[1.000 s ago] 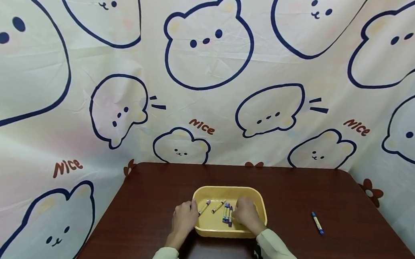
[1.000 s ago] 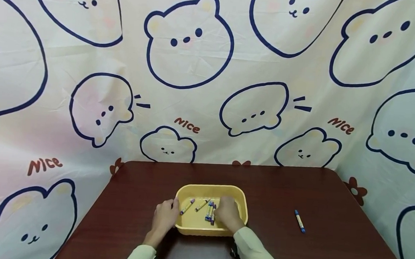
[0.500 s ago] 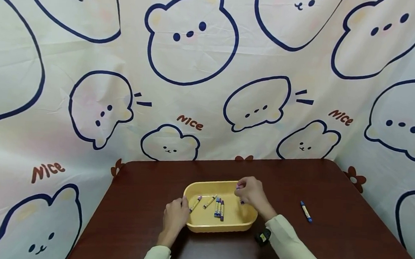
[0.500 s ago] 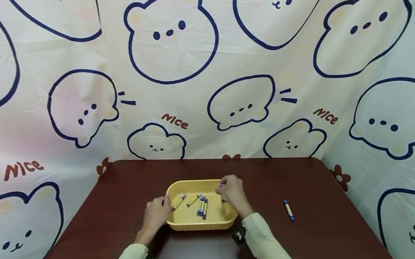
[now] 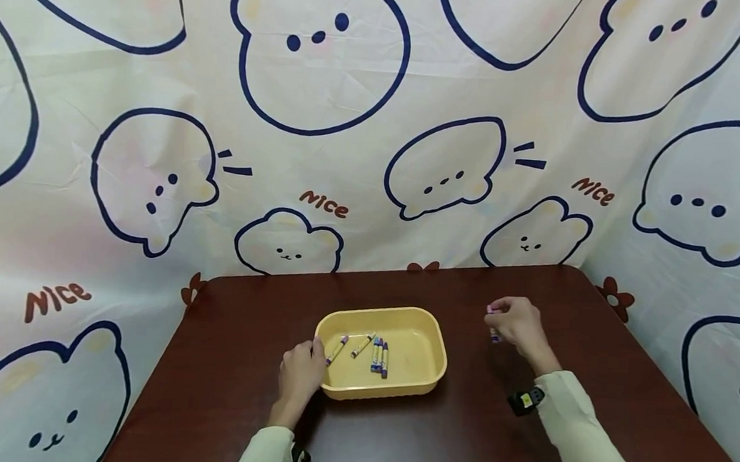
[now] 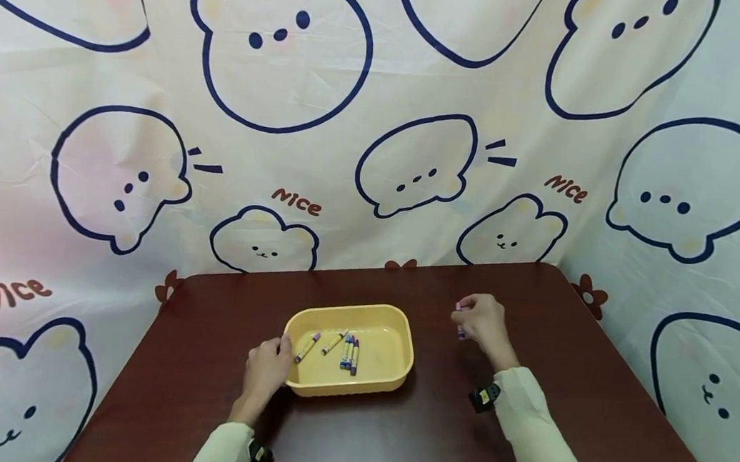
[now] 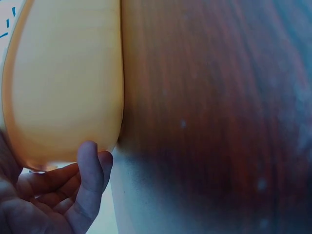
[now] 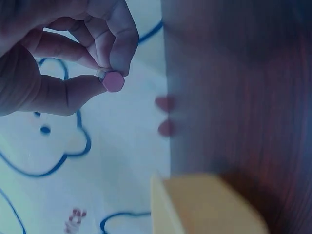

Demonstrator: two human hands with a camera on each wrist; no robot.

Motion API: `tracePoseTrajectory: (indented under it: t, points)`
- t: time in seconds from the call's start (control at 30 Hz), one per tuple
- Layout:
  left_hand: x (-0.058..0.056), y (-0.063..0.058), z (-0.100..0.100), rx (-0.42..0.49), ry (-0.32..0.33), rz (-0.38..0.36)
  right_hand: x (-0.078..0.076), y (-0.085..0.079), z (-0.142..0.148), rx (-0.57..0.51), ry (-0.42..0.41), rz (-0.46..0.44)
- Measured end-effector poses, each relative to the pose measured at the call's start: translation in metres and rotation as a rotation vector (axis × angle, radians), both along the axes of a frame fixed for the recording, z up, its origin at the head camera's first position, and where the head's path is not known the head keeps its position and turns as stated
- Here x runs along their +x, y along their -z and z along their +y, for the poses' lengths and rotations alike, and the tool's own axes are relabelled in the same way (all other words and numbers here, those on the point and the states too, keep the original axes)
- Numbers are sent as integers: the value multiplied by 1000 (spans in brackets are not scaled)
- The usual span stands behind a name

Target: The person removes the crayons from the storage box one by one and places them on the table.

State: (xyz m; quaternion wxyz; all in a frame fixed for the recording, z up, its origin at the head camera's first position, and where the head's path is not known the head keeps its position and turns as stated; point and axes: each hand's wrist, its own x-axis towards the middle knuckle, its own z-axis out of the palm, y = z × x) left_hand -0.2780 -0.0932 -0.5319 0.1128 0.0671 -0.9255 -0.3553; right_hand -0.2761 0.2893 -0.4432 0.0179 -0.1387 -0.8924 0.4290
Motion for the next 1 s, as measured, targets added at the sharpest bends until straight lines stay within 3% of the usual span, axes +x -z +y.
tracePoseTrajectory:
  t: [0.4,0.73,1.0]
  points:
    - [-5,-3,-3,0,-6,-36,4,20,42,66,-27,-107]
    - [-4,-2,-2,-1,-12,-45,5,55,41,139,-117,-132]
    - [-3,0,-1,-4,-8,-46,10,64,35,188,-150,-107]
